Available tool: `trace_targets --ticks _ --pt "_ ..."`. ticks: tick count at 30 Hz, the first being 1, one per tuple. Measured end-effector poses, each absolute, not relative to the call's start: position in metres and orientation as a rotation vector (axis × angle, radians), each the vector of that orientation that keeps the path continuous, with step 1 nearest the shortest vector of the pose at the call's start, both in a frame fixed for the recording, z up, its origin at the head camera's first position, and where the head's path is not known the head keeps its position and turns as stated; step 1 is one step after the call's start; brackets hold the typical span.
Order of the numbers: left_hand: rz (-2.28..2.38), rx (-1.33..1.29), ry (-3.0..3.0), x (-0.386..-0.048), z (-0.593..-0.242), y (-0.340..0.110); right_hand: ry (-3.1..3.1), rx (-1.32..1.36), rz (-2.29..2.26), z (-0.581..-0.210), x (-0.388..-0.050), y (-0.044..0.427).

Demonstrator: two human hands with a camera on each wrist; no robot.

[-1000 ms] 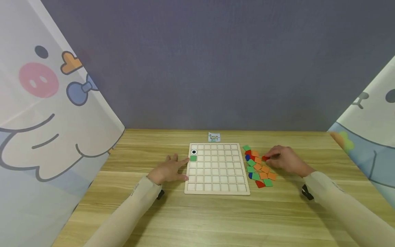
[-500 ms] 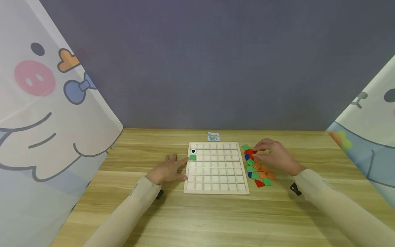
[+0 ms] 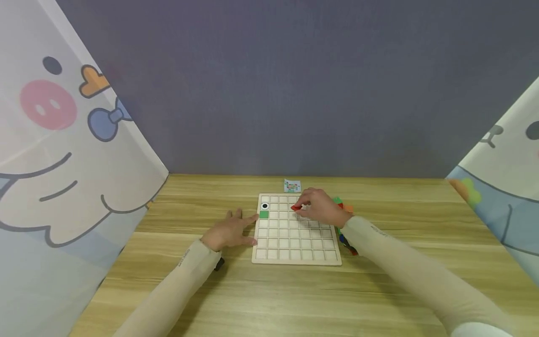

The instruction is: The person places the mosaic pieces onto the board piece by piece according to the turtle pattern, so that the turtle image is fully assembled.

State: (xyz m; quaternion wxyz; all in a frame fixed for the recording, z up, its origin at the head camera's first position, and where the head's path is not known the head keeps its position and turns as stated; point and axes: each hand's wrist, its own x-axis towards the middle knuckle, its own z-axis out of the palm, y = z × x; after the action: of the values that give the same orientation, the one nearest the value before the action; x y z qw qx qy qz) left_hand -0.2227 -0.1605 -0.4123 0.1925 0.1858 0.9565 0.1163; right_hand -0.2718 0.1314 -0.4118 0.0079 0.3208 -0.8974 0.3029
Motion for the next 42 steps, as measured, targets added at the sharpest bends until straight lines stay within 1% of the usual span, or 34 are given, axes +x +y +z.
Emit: trace_targets --ticks 8,11,16,30,42 --pt "0.298 0.498 2.7 -0.223 -0.412 -0.158 -2.942 0.922 0.975 -0.423 -0.288 0.079" --pt "0.291 0.507 2.707 -0.224 -0.413 -0.159 -2.92 0.927 0.971 -0.427 -0.293 0.068" --pt "0.289 0.523 2.703 -0.224 -0.414 -0.159 -2.929 0.827 1.04 -0.428 -0.295 0.056" --pt "0.315 0.547 2.7 -0.223 -0.41 -0.159 -2.955 0.763 1.001 -0.428 -0.296 0.048" --pt "0.32 0.542 2.705 -0.223 -0.41 -0.159 -2.96 0.941 0.98 -0.418 -0.297 0.061"
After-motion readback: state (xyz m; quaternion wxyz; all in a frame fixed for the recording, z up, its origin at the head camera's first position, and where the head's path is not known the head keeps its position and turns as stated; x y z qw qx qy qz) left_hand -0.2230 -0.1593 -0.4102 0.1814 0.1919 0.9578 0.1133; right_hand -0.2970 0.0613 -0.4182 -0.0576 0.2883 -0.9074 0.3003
